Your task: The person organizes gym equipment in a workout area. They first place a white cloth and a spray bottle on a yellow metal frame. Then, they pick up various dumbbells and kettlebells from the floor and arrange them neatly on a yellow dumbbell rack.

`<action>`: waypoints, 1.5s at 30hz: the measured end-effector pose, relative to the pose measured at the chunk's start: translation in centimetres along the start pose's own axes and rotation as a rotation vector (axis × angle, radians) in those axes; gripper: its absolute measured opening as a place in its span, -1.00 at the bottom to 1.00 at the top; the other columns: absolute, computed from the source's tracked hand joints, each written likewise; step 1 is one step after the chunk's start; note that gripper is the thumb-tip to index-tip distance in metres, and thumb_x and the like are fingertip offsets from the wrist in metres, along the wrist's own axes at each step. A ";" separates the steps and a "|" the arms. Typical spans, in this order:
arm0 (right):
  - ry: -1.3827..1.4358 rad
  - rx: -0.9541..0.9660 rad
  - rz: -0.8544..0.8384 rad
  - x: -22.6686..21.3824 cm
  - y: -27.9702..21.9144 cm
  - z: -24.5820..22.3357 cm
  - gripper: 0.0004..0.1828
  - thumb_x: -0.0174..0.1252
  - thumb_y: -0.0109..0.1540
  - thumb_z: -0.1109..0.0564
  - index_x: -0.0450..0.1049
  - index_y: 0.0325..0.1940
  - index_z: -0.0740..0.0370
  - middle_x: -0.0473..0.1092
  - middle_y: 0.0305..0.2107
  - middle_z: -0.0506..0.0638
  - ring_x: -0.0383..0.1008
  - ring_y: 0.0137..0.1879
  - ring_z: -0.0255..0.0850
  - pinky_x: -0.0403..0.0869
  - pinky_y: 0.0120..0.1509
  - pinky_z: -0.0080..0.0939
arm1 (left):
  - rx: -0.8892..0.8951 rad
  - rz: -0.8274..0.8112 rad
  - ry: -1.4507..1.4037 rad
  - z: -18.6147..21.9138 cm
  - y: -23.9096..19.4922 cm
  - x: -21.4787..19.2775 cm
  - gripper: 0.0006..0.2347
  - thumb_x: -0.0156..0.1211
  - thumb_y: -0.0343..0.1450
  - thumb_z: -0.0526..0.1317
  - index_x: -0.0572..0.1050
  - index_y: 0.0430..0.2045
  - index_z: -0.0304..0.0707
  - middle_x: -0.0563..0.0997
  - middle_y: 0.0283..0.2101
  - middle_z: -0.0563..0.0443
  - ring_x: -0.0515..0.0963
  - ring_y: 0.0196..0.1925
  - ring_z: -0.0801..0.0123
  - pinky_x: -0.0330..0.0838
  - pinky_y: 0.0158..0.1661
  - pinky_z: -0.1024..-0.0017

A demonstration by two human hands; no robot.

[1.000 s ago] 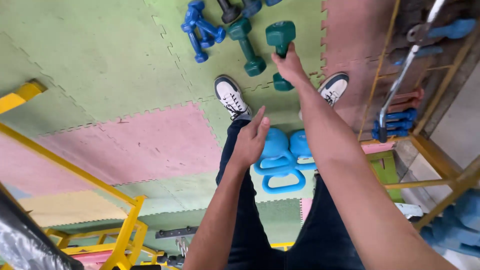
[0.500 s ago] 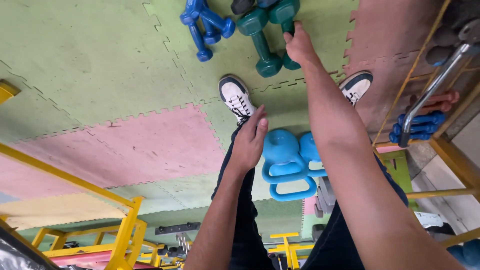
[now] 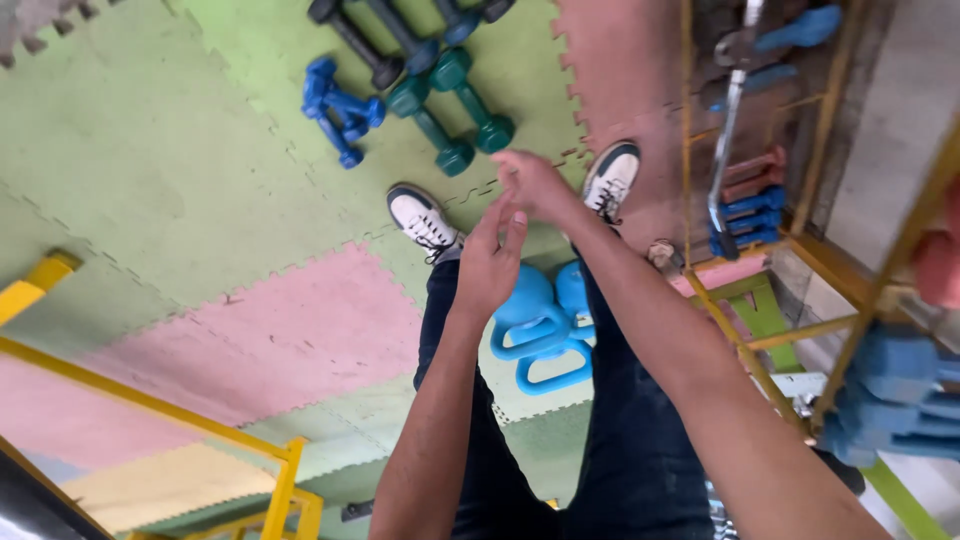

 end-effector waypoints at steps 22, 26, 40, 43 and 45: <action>0.182 0.226 0.615 -32.6 -29.8 -11.6 -0.68 0.10 0.17 0.41 0.47 0.01 0.41 0.52 -0.11 0.13 0.54 0.02 -0.22 0.52 0.09 -0.20 | 0.769 -0.308 0.116 28.8 -5.2 33.1 -0.80 0.20 0.61 -0.26 0.50 0.12 -0.17 0.66 -0.03 0.02 0.67 -0.02 0.20 0.58 0.05 0.34; 0.266 0.363 0.600 -32.4 -31.3 -10.1 -0.84 0.13 0.27 0.39 0.51 -0.07 0.39 0.52 -0.30 0.06 0.50 -0.16 -0.27 0.48 -0.06 -0.25 | 0.851 -0.246 0.499 28.8 -4.1 37.2 -0.63 0.16 0.50 -0.13 0.41 0.18 -0.26 0.57 0.07 -0.09 0.50 0.14 0.04 0.37 0.14 0.12; 0.487 0.232 0.949 -31.3 -31.4 -12.1 -0.78 0.01 0.55 0.23 0.26 0.26 0.39 0.49 -0.12 0.04 0.57 -0.06 -0.27 0.54 0.13 -0.25 | 0.842 -0.313 0.267 27.2 -4.5 31.4 -0.64 0.12 0.56 -0.07 0.41 0.18 -0.29 0.59 0.08 -0.06 0.51 0.11 0.04 0.36 0.11 0.17; 0.427 -0.008 0.967 -33.0 -27.9 -15.5 -0.46 -0.04 0.54 0.05 0.00 0.52 0.32 0.27 0.37 0.05 0.38 0.44 -0.21 0.35 0.61 -0.14 | 0.761 -0.281 0.151 25.7 -5.6 27.1 -0.63 0.11 0.57 -0.10 0.41 0.20 -0.35 0.58 0.12 -0.16 0.53 0.06 0.01 0.41 0.12 0.22; 0.513 0.157 0.781 -31.4 -25.4 -14.3 -0.34 -0.04 0.49 -0.02 -0.03 0.58 0.33 0.15 0.45 0.08 0.18 0.55 -0.20 0.17 0.64 -0.15 | 0.614 -0.237 0.109 23.4 -5.8 24.1 -0.64 0.03 0.60 -0.10 0.43 0.18 -0.41 0.59 0.11 -0.24 0.54 0.14 -0.06 0.42 0.21 0.18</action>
Point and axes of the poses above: each hand's wrist, its own y-axis towards the middle knuckle, its own x-axis out of the palm, z = x × y, the point moved 5 cm from there along y, towards the middle knuckle
